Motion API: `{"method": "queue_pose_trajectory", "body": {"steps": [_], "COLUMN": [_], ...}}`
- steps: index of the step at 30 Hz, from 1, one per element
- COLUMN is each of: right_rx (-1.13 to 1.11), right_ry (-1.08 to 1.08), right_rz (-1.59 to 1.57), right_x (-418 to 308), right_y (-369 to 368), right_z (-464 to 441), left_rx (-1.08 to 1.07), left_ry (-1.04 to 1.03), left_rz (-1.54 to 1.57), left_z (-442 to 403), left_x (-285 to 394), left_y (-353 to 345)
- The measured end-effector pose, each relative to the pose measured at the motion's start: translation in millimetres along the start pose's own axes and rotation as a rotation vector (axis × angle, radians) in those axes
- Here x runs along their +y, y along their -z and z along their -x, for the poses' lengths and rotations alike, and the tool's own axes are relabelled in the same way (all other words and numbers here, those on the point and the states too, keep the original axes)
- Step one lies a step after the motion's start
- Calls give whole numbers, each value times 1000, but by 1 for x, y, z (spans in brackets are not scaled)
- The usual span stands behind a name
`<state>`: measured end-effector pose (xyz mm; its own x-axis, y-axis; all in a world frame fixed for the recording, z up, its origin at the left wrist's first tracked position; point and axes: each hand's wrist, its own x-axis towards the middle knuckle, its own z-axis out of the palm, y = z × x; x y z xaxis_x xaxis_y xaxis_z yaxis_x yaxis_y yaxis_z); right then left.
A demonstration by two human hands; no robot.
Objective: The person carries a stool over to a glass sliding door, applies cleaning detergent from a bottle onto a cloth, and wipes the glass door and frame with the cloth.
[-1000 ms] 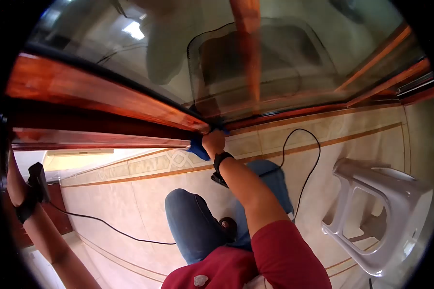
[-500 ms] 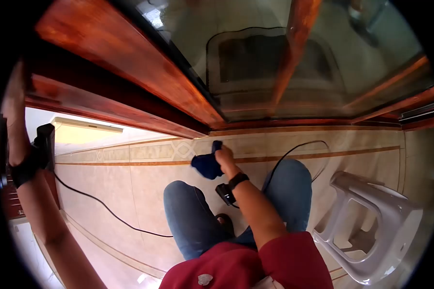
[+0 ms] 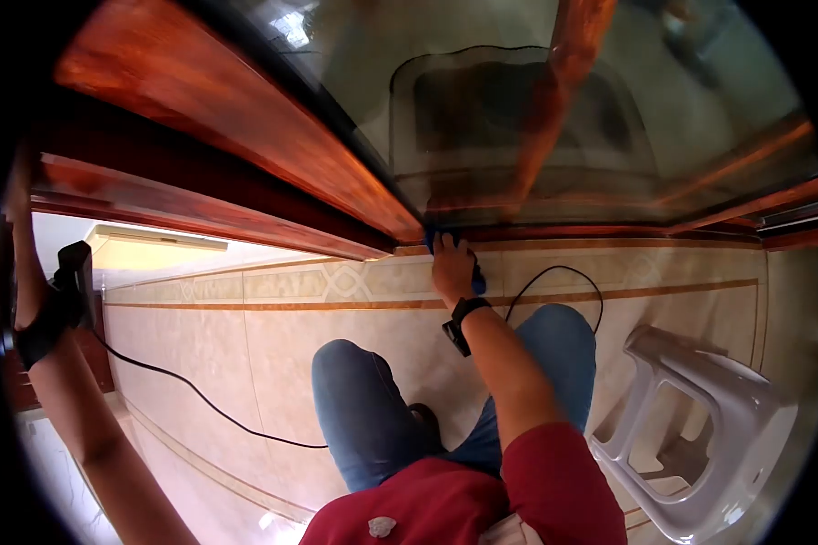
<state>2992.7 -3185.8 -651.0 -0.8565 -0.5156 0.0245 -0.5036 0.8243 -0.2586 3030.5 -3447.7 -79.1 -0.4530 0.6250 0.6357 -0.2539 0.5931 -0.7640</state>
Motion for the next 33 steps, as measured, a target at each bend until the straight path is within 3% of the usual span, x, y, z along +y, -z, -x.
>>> {"method": "queue_pose_trajectory", "body": {"steps": [1, 8, 11, 12, 14, 18, 20, 22, 23, 24, 25, 26, 29, 31, 33], "right_rx": [96, -164, -355, -516, -555, -459, -527, -167, -234, 112, 325, 442, 1188, 1463, 1638], "right_ry": [38, 284, 700, 549, 286, 354, 378, 643, 481, 672, 730, 622, 845, 790, 834], "right_rz": [58, 300, 119, 12, -199, -672, -893, -908, -936, -906, -873, -1074, -278, 130, 300], "right_x": [-1, 4, 1, -13, -39, -49, -63, -73, -87, -93, -103, -121, -149, -167, -168], "right_y": [2, 11, 2, 11, 36, 84, 190, 275, 335, 364, 402, 431, 499, 530, 531], "right_z": [-1, -25, -10, 2, 18, 7, 0, 1, 11, 12, 13, 18, 7, -21, -82], "left_rx": [-5, -29, -27, -25, -26, -14, 0, 20, 31, 43, 54, 62, 117, 172, 213], "left_ry": [1, 24, 29, 36, 39, 74, 100, 119, 130, 141, 149, 152, 170, 170, 172], "left_rz": [4, 17, 13, 13, 22, 43, 68, 104, 124, 143, 168, 194, 309, 433, 585], "left_z": [1, 0, 1, 2, 2, 7, 9, 9, 9, 10, 10, 12, 13, 24, 47], "left_x": [0, -4, -5, -6, -3, -2, -2, 0, -1, -3, -3, -3, -9, -17, -21], "left_y": [-2, -3, 0, 2, 5, 11, 16, 21, 25, 27, 29, 30, 40, 54, 71]}}
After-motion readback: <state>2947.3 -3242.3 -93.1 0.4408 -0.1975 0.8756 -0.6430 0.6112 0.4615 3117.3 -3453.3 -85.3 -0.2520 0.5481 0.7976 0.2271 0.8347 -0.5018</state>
